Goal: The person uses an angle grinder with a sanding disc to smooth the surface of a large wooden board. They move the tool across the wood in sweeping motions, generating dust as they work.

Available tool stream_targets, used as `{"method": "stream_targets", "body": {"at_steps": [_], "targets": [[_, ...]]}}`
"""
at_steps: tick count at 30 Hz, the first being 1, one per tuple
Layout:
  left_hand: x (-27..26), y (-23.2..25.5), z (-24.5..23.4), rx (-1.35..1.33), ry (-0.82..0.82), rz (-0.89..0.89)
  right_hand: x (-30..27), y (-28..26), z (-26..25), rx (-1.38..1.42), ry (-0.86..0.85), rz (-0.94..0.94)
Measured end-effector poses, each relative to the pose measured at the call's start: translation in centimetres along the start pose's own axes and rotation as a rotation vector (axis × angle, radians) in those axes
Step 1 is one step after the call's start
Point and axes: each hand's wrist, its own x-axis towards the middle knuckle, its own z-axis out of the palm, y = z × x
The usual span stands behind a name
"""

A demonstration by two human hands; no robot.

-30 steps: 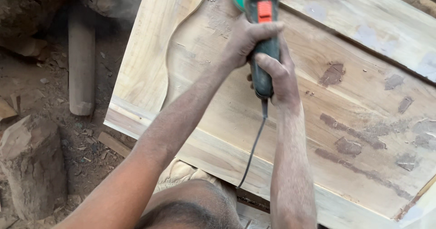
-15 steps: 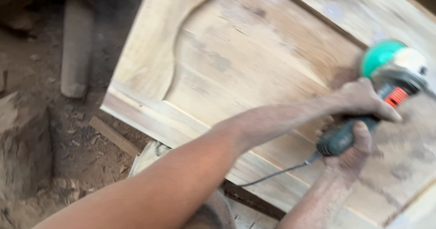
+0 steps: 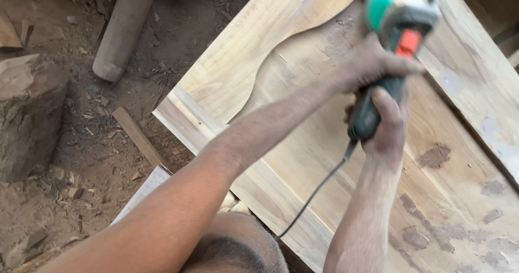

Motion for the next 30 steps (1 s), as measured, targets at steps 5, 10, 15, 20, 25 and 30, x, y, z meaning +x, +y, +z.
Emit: {"method": "stream_targets", "body": {"at_steps": [5, 10, 15, 20, 25, 30], "targets": [[-2.1, 2.8, -4.4, -0.029, 0.102, 0.121, 2.5, 0.0, 3.7, -0.017, -0.113, 0.040], [-9.0, 3.8, -6.4, -0.030, 0.208, 0.098, -0.4, 1.6, 6.5, -0.092, -0.164, 0.087], [-9.8, 3.2, -5.8, 0.025, 0.199, 0.088, -1.6, 2.3, 6.5, -0.031, -0.123, 0.101], [-4.1, 3.0, -4.8, 0.009, 0.104, 0.050, 1.1, 1.0, 4.5, 0.008, -0.104, 0.057], [-7.0, 3.3, -4.9, -0.042, 0.156, 0.107, -0.2, 1.5, 5.1, 0.001, -0.156, 0.056], [-13.3, 2.7, -5.5, -0.008, 0.299, 0.032, -3.9, 3.8, 6.1, -0.020, -0.138, 0.184]]}}
